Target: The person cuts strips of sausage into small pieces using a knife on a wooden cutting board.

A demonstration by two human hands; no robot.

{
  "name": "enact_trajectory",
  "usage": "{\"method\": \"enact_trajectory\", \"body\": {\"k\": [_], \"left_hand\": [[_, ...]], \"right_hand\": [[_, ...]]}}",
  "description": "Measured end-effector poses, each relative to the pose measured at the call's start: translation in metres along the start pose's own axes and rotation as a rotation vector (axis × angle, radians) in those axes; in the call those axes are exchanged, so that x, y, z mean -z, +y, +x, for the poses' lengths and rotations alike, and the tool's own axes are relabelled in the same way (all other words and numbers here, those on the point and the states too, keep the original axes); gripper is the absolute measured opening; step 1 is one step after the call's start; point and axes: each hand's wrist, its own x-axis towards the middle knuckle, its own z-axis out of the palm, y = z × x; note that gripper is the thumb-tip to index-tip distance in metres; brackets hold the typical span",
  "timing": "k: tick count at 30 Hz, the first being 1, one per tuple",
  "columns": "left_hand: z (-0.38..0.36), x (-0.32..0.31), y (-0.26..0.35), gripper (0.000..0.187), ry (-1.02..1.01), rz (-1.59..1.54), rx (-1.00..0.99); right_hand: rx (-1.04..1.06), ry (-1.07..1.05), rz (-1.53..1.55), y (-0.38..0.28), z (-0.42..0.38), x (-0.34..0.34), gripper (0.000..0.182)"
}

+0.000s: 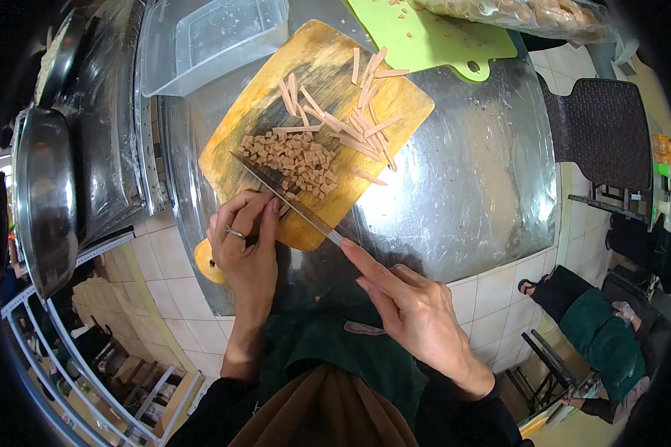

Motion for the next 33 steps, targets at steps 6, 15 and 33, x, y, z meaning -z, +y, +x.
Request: {"method": "enact_trajectory", "body": {"k": [6, 15, 33], "left_hand": [[-0.002, 0.002, -0.002, 0.032, -0.011, -0.076, 0.046], [-0.008, 0.009, -0.004, 0.046, -0.065, 0.013, -0.006], [-0.008, 0.000, -0.010, 0.031, 0.009, 0.052, -0.073]], "right_hand": [[-0.003, 0.050, 0.044, 0.001, -0.002, 0.000, 0.057], [-0.066, -0.011, 0.032, -0.008, -0.015, 0.007, 0.058], [-0.108, -0.129, -0.028, -0.015, -0.022, 0.012, 0.066]]}}
